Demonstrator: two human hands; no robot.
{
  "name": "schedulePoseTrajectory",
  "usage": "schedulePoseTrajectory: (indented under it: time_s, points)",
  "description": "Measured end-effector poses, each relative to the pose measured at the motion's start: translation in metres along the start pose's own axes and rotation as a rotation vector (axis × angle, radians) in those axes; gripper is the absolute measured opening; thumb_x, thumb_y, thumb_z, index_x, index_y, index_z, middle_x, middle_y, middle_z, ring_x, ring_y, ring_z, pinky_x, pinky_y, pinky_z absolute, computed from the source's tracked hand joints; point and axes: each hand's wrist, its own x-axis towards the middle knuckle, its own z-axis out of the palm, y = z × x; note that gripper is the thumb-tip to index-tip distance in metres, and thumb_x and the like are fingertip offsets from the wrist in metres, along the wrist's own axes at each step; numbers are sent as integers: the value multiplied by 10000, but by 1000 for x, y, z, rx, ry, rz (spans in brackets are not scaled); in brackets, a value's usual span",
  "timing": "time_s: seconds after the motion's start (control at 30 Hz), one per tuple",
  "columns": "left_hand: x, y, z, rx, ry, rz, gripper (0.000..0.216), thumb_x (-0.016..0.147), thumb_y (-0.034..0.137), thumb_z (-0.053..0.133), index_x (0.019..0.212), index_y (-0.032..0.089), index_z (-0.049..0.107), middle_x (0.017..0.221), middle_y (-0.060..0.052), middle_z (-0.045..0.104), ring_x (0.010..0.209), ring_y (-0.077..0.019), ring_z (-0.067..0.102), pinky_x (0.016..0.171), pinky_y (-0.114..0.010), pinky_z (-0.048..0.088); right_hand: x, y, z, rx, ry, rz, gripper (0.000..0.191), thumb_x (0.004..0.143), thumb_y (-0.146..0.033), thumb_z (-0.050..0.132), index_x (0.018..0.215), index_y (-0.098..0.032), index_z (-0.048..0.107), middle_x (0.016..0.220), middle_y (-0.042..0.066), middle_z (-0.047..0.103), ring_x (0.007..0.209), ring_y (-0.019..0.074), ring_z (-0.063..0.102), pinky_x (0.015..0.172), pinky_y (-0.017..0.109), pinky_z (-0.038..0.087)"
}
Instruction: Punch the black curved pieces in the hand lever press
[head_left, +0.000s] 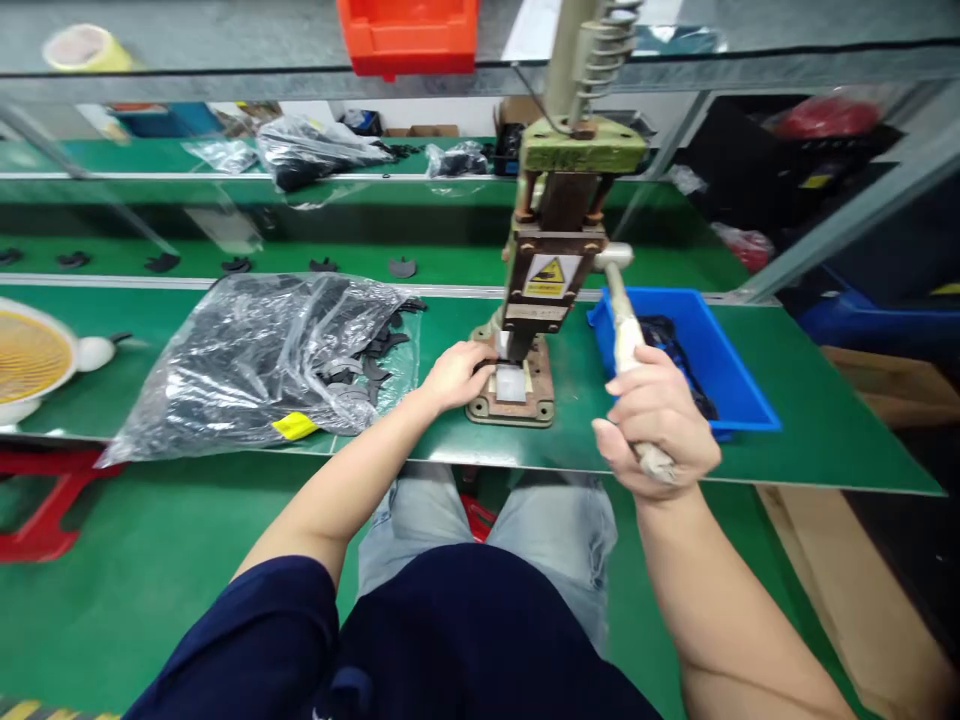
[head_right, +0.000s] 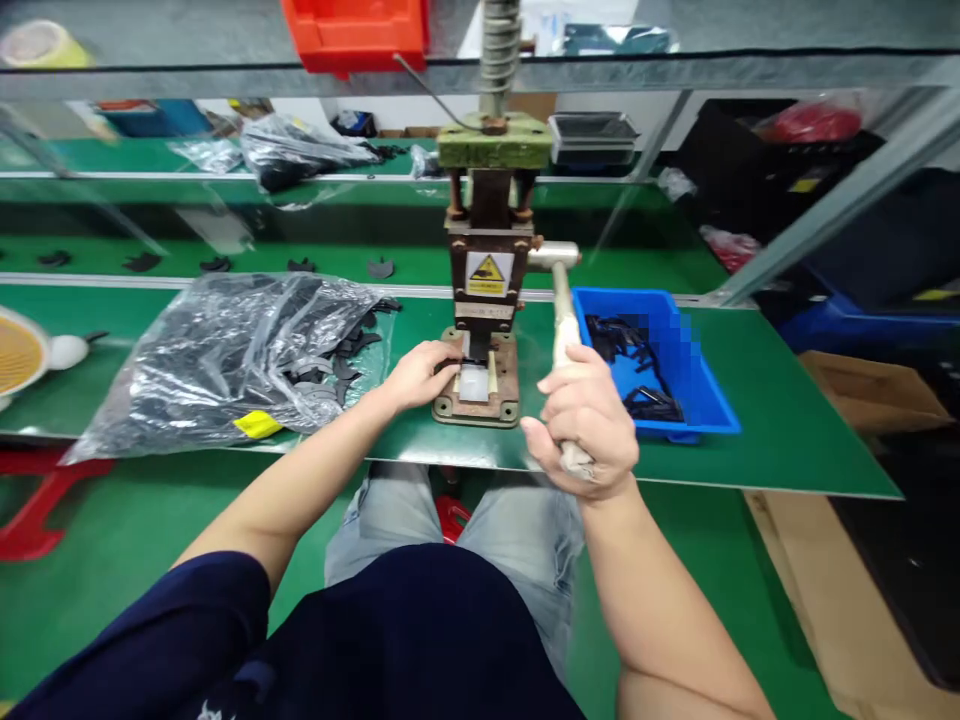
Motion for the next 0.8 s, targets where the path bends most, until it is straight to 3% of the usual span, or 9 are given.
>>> schedulePoseTrajectory:
  time_s: [0.1, 0.2, 0.3, 0.43, 0.6, 0.7, 0.8]
  points:
    - [-16, -28, -18, 142, -5, -127, 314, 1044, 329, 567, 1263, 201, 754, 1311, -101, 768, 1248, -276, 663, 1127, -429, 492, -2, 1, 8, 10, 91, 13, 280, 715, -163, 811, 638, -254, 557, 671, -65, 650, 785, 194, 712, 1093, 602, 591]
    - [-32, -65, -49, 383, -28, -343, 364, 1027, 372, 577, 1271, 175, 762, 1302, -155, 755, 1235, -334, 639, 1095, -477, 486, -2, 2, 12, 15, 135, 10, 294, 725, -149, 790, 622, -251, 535, 650, -68, 633, 762, 185, 702, 1082, 595, 599]
    - [-36, -100, -78, 559, -102, -466, 426, 1011, 389, 563, 1315, 165, 759, 1330, -185, 743, 1261, -382, 612, 1071, -508, 477, -1, 2, 15, 16, 158, -5, 302, 735, -135, 778, 617, -244, 522, 640, -61, 622, 758, 183, 700, 1065, 592, 600]
    - [-23, -129, -98, 635, -306, -490, 487, 982, 364, 558, 1419, 236, 730, 1372, -144, 753, 1302, -385, 611, 1072, -496, 473, -1, 2, 16, 16, 168, -16, 305, 754, -175, 786, 625, -243, 519, 647, -63, 621, 762, 179, 699, 1059, 573, 602]
    - [-3, -141, -104, 666, -467, -469, 635, 874, 332, 666, 1504, 252, 667, 1441, -148, 721, 1327, -361, 627, 1094, -445, 485, -3, 1, 14, -14, 145, 11, 321, 781, -203, 775, 626, -250, 498, 666, -78, 622, 785, 171, 700, 1085, 566, 604]
    - [0, -144, -107, 605, -506, -433, 603, 799, 300, 725, 1399, 240, 739, 1394, -137, 744, 1263, -322, 670, 1072, -383, 501, -3, 1, 14, 3, 149, 12, 311, 758, -202, 786, 626, -257, 510, 653, -67, 618, 775, 192, 696, 1052, 578, 611]
    - [-5, -142, -110, 515, -448, -377, 391, 797, 317, 739, 1176, 254, 814, 1211, -111, 798, 1099, -280, 720, 975, -332, 531, -2, 1, 16, 28, 158, 4, 307, 724, -166, 784, 623, -255, 508, 631, -55, 612, 763, 213, 689, 1025, 607, 601]
